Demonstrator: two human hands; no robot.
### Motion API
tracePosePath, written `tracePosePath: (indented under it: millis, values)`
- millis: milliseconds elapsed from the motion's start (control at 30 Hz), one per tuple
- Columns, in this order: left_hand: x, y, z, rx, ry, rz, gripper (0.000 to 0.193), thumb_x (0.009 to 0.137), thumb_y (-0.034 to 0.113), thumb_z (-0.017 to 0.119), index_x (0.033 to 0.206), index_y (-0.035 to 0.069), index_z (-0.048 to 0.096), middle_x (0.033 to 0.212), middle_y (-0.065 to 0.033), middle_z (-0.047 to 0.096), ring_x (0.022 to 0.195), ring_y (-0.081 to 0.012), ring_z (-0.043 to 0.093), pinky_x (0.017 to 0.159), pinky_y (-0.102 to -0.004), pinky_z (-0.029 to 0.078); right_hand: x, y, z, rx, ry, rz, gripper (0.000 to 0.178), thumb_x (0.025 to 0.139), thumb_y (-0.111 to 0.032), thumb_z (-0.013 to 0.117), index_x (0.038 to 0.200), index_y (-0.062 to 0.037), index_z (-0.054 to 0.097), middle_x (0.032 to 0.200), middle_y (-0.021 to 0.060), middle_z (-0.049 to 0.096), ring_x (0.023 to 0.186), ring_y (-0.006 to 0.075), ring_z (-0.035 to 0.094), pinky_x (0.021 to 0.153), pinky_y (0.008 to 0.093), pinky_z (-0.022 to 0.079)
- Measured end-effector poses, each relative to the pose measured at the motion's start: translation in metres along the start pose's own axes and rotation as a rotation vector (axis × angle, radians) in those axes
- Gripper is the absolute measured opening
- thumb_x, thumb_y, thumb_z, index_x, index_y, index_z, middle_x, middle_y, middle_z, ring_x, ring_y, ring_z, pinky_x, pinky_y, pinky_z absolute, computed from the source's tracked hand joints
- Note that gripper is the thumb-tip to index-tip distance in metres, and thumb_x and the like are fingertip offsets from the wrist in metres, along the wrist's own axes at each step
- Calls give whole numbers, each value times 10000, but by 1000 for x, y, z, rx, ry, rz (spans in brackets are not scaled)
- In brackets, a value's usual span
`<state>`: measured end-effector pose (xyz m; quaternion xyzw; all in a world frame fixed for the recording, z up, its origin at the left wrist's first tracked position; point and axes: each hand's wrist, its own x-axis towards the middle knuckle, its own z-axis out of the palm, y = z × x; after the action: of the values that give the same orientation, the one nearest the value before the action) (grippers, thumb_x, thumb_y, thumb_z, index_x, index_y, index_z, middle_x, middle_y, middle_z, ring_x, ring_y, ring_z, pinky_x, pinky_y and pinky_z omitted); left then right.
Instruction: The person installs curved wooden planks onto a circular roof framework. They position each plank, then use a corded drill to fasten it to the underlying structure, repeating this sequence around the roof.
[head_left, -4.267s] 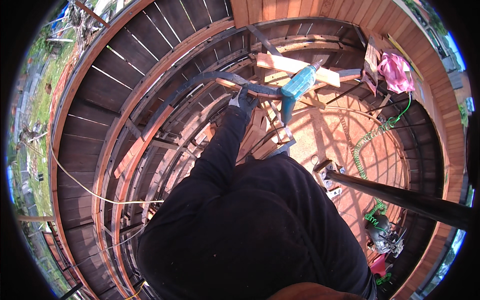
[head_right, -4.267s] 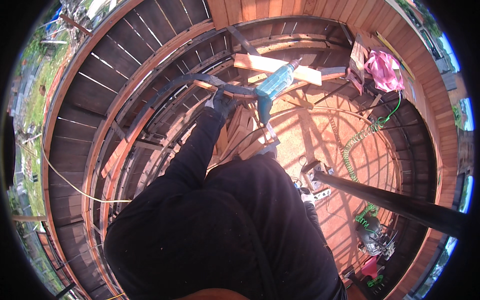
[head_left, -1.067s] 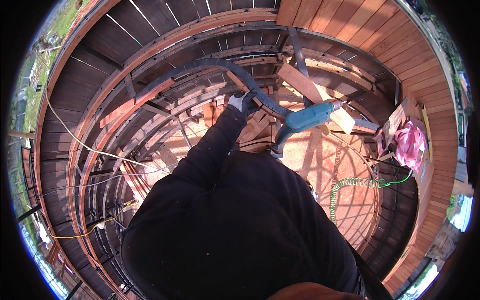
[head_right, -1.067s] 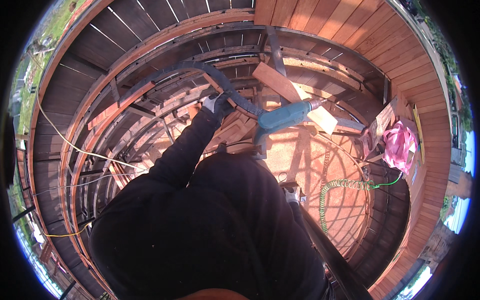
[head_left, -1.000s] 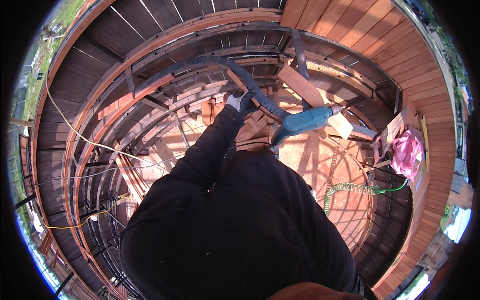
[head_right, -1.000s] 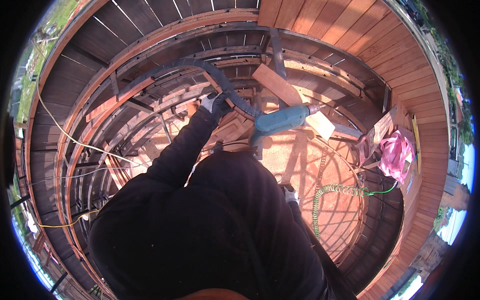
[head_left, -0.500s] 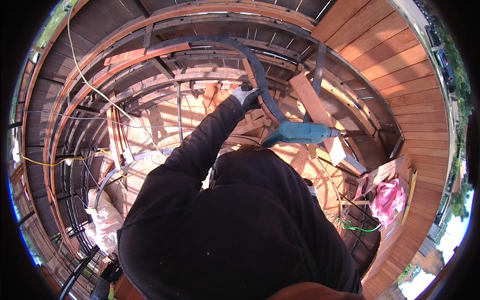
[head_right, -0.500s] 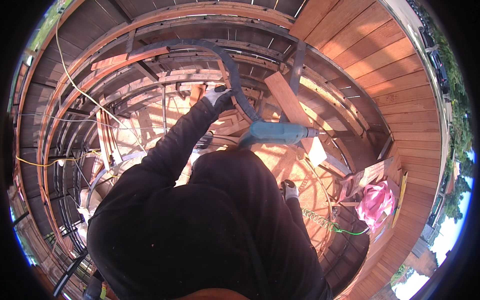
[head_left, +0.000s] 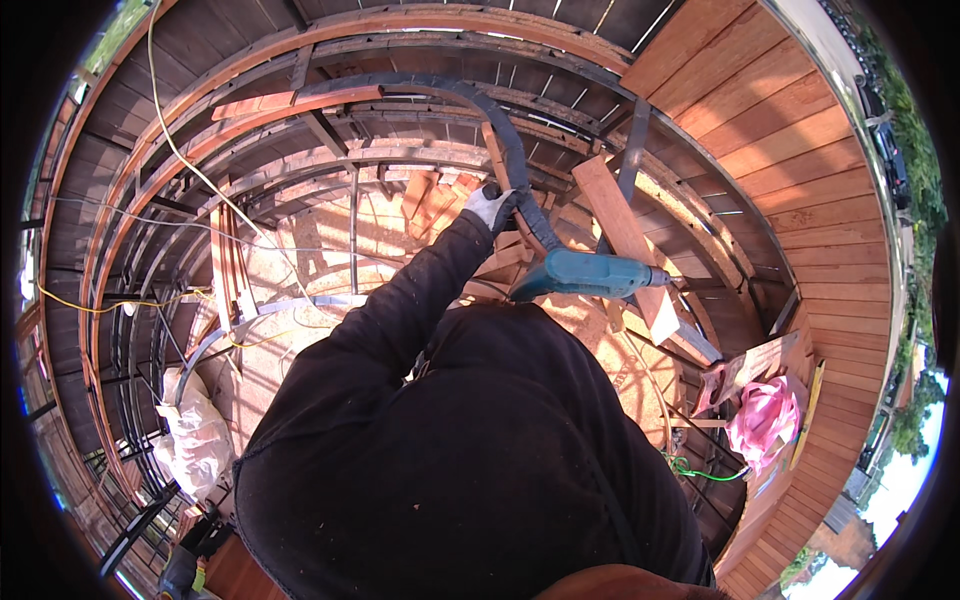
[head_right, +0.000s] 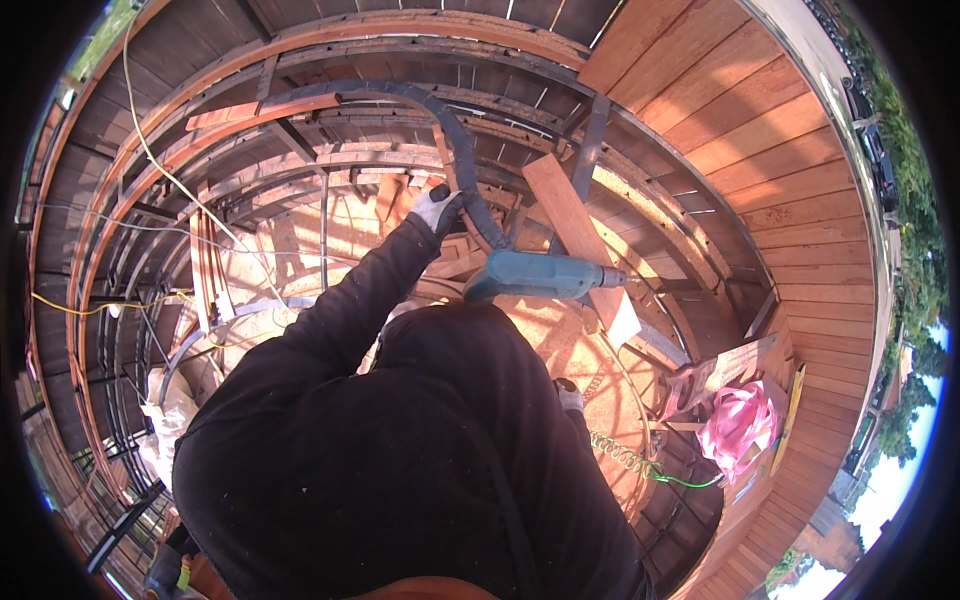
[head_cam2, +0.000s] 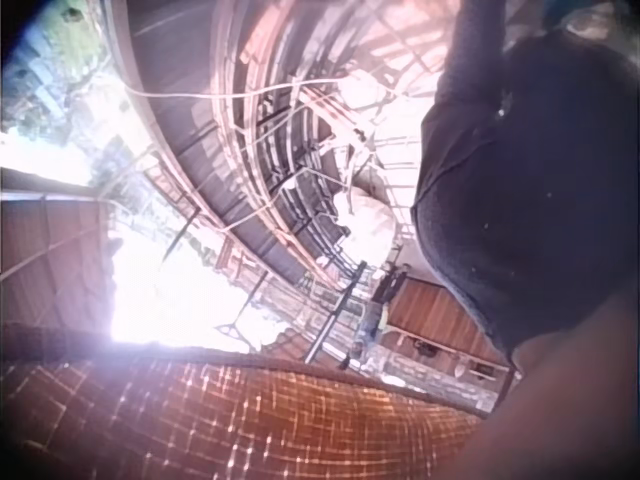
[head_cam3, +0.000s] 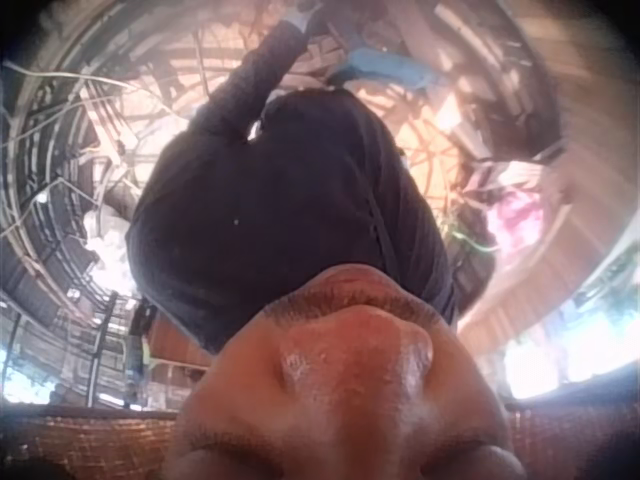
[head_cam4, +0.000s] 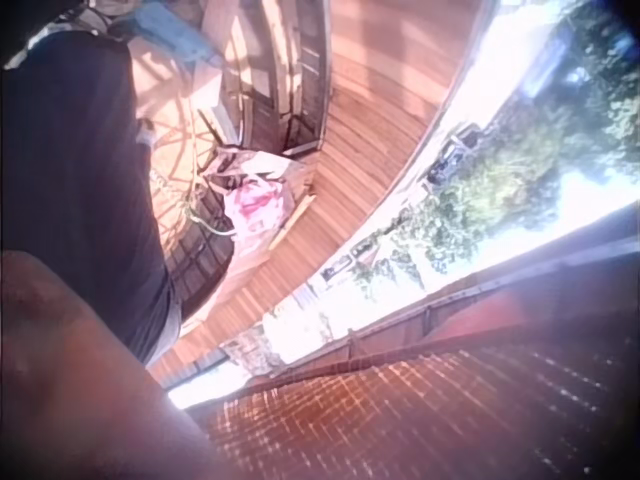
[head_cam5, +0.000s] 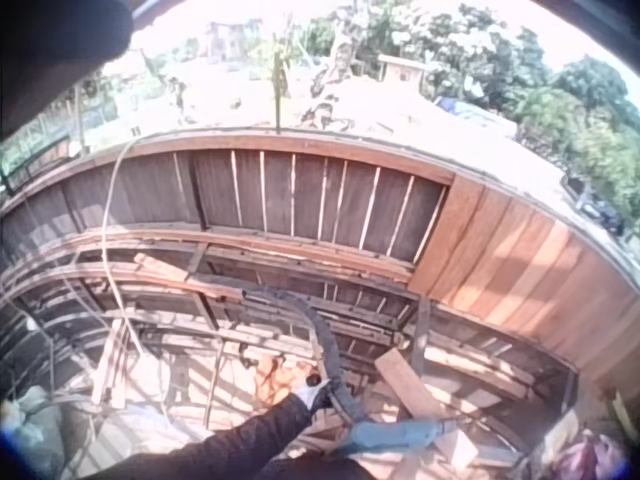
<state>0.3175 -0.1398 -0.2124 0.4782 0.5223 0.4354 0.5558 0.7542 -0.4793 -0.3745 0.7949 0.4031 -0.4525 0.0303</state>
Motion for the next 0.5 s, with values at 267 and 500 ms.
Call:
tracePosePath:
  millis: [267,500]
  values:
    - [0,6,-3,285,-32,50,202,913,159,612,1064,34,660,951,-98,676,867,-197,639,782,-291,503,-1,-5,7,109,57,150,412,891,-452,581,1143,-141,679,1152,136,667,1112,288,609,926,389,484]
    - [0,6,-3,75,-16,-140,221,908,189,621,1022,5,664,927,-92,679,847,-194,645,777,-292,514,-54,-88,-25,231,121,26,293,877,-321,639,1048,-89,690,909,118,702,841,277,671,764,365,523]
